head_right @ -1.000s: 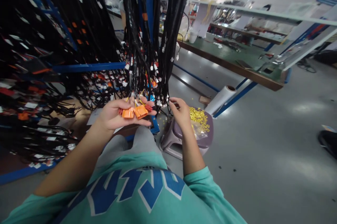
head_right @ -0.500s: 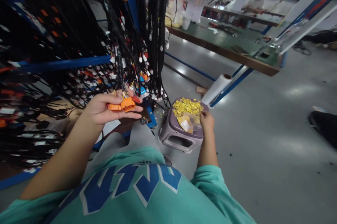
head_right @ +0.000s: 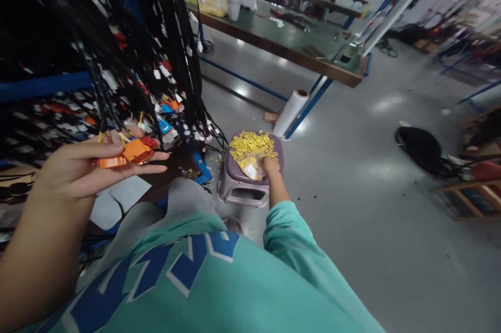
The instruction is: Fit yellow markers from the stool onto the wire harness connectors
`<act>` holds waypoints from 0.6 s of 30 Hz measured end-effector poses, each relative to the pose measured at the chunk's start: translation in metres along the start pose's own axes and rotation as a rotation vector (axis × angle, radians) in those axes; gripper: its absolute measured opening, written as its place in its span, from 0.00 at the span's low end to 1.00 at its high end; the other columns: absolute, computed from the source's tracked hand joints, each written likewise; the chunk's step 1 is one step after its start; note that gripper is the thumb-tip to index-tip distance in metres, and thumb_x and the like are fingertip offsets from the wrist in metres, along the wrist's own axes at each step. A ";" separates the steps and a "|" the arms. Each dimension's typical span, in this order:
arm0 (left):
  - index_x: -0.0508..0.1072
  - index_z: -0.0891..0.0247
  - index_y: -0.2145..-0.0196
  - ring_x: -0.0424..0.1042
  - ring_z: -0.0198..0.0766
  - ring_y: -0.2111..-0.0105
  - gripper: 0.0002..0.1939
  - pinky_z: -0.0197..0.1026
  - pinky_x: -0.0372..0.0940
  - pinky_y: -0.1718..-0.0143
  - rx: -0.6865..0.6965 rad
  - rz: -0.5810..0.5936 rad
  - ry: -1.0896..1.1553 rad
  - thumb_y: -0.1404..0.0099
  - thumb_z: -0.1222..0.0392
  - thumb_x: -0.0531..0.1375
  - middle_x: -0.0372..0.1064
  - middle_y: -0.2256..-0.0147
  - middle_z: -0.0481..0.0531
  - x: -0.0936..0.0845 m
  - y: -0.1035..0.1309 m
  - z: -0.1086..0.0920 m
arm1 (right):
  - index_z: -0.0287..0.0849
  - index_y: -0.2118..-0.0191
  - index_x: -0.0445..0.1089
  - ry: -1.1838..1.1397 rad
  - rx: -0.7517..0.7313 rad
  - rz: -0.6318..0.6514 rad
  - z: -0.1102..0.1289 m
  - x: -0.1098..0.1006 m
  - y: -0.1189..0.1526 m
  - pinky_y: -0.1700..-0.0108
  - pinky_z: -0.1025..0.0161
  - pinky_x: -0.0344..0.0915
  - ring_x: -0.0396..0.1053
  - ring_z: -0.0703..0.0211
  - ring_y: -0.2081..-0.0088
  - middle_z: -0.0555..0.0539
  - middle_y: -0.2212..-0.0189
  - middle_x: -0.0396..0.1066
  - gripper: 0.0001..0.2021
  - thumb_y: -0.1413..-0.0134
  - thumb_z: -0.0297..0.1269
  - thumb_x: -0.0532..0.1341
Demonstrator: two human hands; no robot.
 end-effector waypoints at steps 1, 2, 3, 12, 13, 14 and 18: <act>0.70 0.68 0.64 0.74 0.57 0.63 0.14 0.55 0.71 0.64 0.006 -0.005 -0.015 0.49 0.76 0.53 0.76 0.70 0.56 0.000 0.000 0.000 | 0.38 0.52 0.66 0.030 -0.011 0.002 0.003 0.001 -0.001 0.52 0.52 0.66 0.67 0.57 0.54 0.44 0.53 0.67 0.15 0.41 0.41 0.56; 0.70 0.68 0.64 0.75 0.55 0.65 0.15 0.51 0.72 0.67 0.014 -0.006 -0.033 0.49 0.76 0.53 0.76 0.71 0.57 -0.001 -0.001 0.000 | 0.39 0.52 0.66 0.056 -0.026 0.004 0.006 0.003 -0.002 0.51 0.52 0.66 0.67 0.56 0.53 0.43 0.52 0.67 0.15 0.41 0.41 0.56; 0.70 0.68 0.64 0.76 0.53 0.68 0.15 0.47 0.73 0.69 0.015 -0.006 -0.054 0.49 0.76 0.53 0.76 0.71 0.57 -0.002 -0.001 0.000 | 0.39 0.52 0.65 0.077 -0.044 0.007 0.009 0.005 -0.002 0.51 0.51 0.66 0.67 0.56 0.53 0.43 0.52 0.66 0.15 0.41 0.41 0.56; 0.71 0.69 0.62 0.76 0.51 0.68 0.16 0.50 0.71 0.66 0.004 0.056 -0.121 0.49 0.77 0.54 0.76 0.67 0.61 -0.005 0.000 0.002 | 0.37 0.51 0.65 0.104 -0.057 -0.005 0.022 0.021 -0.007 0.54 0.53 0.67 0.68 0.57 0.55 0.43 0.54 0.67 0.16 0.41 0.41 0.56; 0.71 0.68 0.62 0.76 0.51 0.68 0.16 0.50 0.71 0.66 0.005 0.060 -0.118 0.48 0.77 0.53 0.76 0.67 0.61 -0.006 0.000 0.002 | 0.37 0.51 0.65 0.085 -0.060 -0.014 0.023 0.021 -0.007 0.54 0.53 0.68 0.68 0.57 0.55 0.43 0.54 0.67 0.16 0.41 0.41 0.56; 0.71 0.68 0.63 0.76 0.51 0.68 0.16 0.50 0.71 0.66 0.006 0.065 -0.115 0.48 0.77 0.53 0.76 0.67 0.61 -0.007 0.000 0.002 | 0.37 0.52 0.65 0.061 -0.069 -0.026 0.024 0.019 -0.006 0.54 0.53 0.68 0.68 0.57 0.56 0.44 0.54 0.67 0.15 0.41 0.41 0.56; 0.72 0.69 0.64 0.76 0.52 0.71 0.14 0.48 0.72 0.70 0.011 0.088 -0.099 0.49 0.76 0.55 0.76 0.69 0.62 -0.008 0.000 0.000 | 0.37 0.53 0.66 -0.053 -0.094 -0.126 0.013 -0.002 -0.001 0.56 0.56 0.69 0.69 0.59 0.58 0.45 0.57 0.68 0.14 0.41 0.41 0.56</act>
Point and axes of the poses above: each hand's wrist, its own y-axis away from the middle knuckle, its own x-axis out of the palm, z = x × y, the point moved 1 cm from there along -y, towards the middle knuckle
